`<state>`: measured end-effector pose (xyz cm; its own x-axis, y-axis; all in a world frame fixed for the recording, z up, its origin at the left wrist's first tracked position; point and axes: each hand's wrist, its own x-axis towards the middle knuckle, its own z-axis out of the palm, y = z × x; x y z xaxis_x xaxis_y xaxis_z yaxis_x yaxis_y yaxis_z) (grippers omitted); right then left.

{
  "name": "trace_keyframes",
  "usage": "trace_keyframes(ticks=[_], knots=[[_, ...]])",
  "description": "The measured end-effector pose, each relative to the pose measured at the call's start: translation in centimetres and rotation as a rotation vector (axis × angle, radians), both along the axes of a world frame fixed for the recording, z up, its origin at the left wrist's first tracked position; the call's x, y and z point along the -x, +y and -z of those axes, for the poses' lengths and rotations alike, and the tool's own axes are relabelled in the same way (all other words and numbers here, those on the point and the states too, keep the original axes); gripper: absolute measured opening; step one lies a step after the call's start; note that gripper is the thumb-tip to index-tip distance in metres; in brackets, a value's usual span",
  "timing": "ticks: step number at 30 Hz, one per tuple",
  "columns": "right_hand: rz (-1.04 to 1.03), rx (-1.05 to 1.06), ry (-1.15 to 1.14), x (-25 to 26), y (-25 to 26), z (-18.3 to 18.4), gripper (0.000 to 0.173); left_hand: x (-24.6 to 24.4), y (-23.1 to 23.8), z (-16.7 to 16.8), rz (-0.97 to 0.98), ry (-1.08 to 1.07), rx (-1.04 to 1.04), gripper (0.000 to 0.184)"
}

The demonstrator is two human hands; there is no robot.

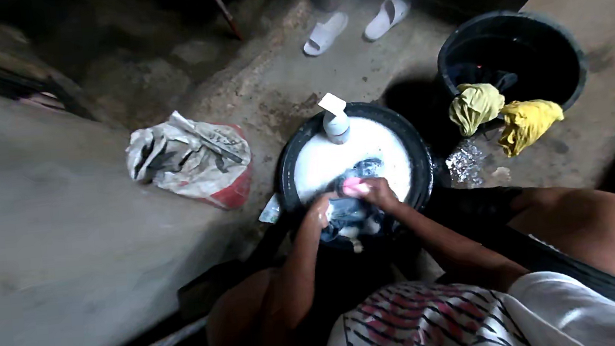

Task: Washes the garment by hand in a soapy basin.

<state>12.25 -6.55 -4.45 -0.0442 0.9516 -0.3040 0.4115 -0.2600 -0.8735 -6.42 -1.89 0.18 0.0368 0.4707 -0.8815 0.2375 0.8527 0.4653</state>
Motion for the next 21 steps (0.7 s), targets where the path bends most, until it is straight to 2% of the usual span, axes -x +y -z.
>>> trace_keyframes(ticks=[2, 4, 5, 7, 8, 9, 11, 13, 15, 16, 19, 21], knots=[[-0.085, -0.240, 0.148, 4.6, 0.4, -3.0, 0.030, 1.6, -0.8, 1.1, -0.050, -0.187, -0.140, 0.028], [-0.149, -0.362, 0.168, 6.0, 0.0, -2.9, 0.026, 1.4, -0.4, 0.8, -0.015, -0.305, -0.232, 0.027], [-0.125, -0.304, 0.112, 4.7, -0.6, -1.4, 0.027, 0.6, -0.3, 0.2, 0.001, -0.232, -0.166, 0.028], [-0.099, 0.004, -0.125, -0.9, -1.0, 2.1, 0.038, -0.9, -0.2, -0.8, 0.019, -0.101, -0.025, 0.031], [-0.070, 0.135, -0.211, -3.4, -1.0, 3.1, 0.042, -1.2, -0.2, -0.9, 0.006, -0.087, 0.016, 0.030], [-0.006, 0.175, -0.220, -4.3, -0.6, 2.9, 0.043, -1.1, 0.1, -1.0, -0.016, -0.073, 0.029, 0.030], [0.073, -0.001, -0.082, -1.3, 0.4, 0.2, 0.036, -0.5, 0.0, -1.5, -0.047, -0.011, -0.017, 0.029], [-0.025, -0.288, 0.096, 3.4, 0.6, -2.8, 0.028, 0.8, -1.0, -0.2, -0.008, -0.032, -0.151, 0.030], [-0.122, -0.450, 0.165, 5.8, 0.4, -2.6, 0.024, 1.3, -1.0, 0.4, -0.001, -0.144, -0.288, 0.024], [-0.120, -0.449, 0.098, 5.1, 0.0, -1.0, 0.024, 0.7, -0.4, 0.1, -0.042, -0.183, -0.219, 0.024], [-0.161, 0.074, -0.328, -3.0, 0.5, 2.2, 0.036, -0.7, 0.9, -1.9, -0.045, -0.175, -0.010, 0.039], [0.060, 0.269, -0.332, -6.1, 1.9, 2.4, 0.040, -0.4, 1.8, -2.8, 0.058, -0.124, -0.039, 0.049]])
